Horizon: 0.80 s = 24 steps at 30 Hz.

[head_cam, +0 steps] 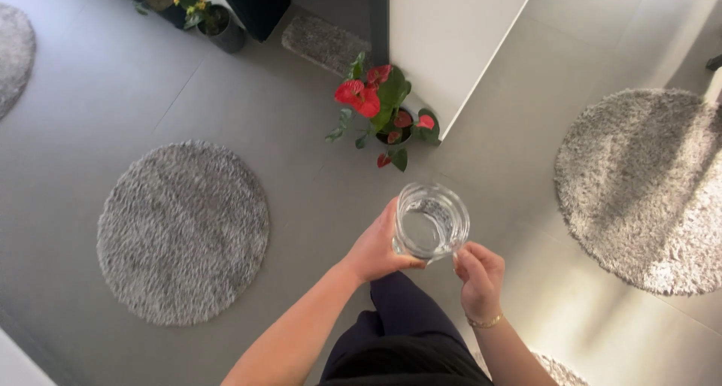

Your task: The person fills a glass pitcher with water from a bathroom tap, then walks to a hallway and pours the water into the soil of several potted plants lined up along the wall.

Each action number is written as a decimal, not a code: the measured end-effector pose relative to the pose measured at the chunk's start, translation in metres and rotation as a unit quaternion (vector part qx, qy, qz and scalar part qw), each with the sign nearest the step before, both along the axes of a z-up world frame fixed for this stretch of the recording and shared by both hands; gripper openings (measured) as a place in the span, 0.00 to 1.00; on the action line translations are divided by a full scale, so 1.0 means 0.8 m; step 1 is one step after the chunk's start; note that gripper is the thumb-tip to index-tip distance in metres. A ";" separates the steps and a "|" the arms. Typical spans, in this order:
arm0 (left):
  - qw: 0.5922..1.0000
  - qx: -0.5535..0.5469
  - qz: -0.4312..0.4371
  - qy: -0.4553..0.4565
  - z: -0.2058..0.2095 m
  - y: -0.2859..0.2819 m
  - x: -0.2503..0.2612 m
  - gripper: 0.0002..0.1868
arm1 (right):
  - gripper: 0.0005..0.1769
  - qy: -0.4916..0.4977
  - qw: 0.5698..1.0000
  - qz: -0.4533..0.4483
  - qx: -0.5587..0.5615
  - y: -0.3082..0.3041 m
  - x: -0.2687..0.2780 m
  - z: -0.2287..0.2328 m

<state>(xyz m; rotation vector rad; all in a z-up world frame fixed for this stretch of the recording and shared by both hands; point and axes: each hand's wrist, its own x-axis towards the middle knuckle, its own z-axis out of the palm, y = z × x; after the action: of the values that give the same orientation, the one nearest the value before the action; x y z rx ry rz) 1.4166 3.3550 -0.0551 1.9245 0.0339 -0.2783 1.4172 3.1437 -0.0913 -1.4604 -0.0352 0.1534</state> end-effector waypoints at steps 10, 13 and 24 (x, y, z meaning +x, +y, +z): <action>0.989 0.044 -0.087 0.114 -0.052 0.031 0.075 0.67 | 0.16 0.068 0.996 -0.051 -0.036 0.014 0.046 -0.052; 0.989 0.036 -0.105 0.100 -0.060 0.039 0.100 0.65 | 0.17 0.062 0.995 -0.071 -0.036 0.021 0.056 -0.068; 0.963 0.072 -0.225 0.131 -0.163 0.120 0.163 0.50 | 0.16 0.061 0.978 -0.179 -0.091 0.073 0.065 -0.149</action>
<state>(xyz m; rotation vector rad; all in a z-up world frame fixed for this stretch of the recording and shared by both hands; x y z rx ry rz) 1.5471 3.4507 -0.1857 2.0113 -0.2161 -0.8543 1.4688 3.2023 -0.2105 -1.6130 0.3487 -0.0491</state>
